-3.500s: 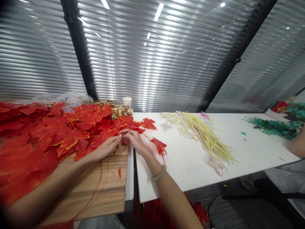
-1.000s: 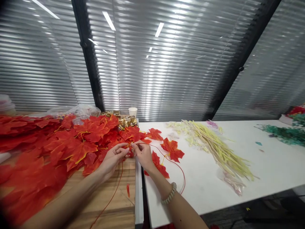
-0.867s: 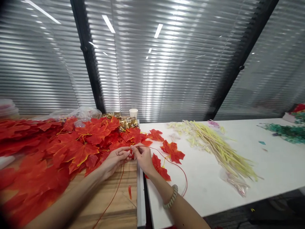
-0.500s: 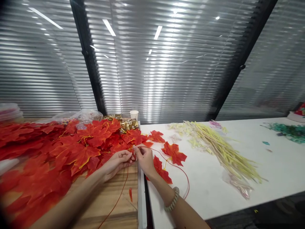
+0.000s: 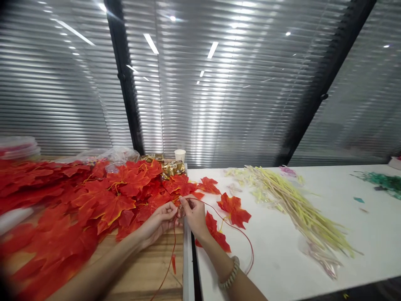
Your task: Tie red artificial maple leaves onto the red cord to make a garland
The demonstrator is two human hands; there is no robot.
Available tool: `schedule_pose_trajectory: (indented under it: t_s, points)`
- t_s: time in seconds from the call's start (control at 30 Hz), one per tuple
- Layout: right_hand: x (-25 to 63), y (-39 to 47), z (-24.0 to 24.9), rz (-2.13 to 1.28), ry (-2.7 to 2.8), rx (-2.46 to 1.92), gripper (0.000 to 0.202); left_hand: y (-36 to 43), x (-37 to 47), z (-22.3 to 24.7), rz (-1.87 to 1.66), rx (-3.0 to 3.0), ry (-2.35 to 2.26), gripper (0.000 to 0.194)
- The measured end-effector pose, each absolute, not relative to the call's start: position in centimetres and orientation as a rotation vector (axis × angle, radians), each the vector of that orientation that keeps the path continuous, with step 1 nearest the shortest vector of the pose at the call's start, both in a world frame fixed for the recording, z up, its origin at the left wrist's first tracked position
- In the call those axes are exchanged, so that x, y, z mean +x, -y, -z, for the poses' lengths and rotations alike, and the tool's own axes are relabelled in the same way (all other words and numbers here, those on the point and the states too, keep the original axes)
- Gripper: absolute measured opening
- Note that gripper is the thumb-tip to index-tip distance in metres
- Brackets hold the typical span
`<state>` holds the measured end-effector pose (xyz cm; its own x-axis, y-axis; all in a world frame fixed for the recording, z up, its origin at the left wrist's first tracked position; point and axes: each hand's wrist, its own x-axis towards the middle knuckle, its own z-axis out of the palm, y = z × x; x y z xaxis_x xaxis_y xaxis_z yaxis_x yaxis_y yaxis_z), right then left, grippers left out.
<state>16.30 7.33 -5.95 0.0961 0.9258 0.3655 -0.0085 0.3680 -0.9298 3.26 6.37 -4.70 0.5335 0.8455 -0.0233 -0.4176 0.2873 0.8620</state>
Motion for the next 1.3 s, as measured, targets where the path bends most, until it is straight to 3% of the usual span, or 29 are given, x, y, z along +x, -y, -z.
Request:
schedule_pose_trajectory:
  t_s: [0.63, 1.0, 1.3]
  points:
    - [15.3, -7.5, 5.6, -0.975, 1.255, -0.907, 0.035, -7.2, 2.4, 4.7, -0.861, 0.971, -0.56, 0.025]
    - [13.0, -5.8, 5.5, -1.397, 0.974, -0.859, 0.041, -6.2, 2.8, 4.9, -0.862, 0.99, -0.547, 0.034]
    - [14.2, -5.9, 5.6, -1.428, 1.077, -0.799, 0.038, -6.0, 3.3, 4.8, -0.872, 0.932, -0.611, 0.038]
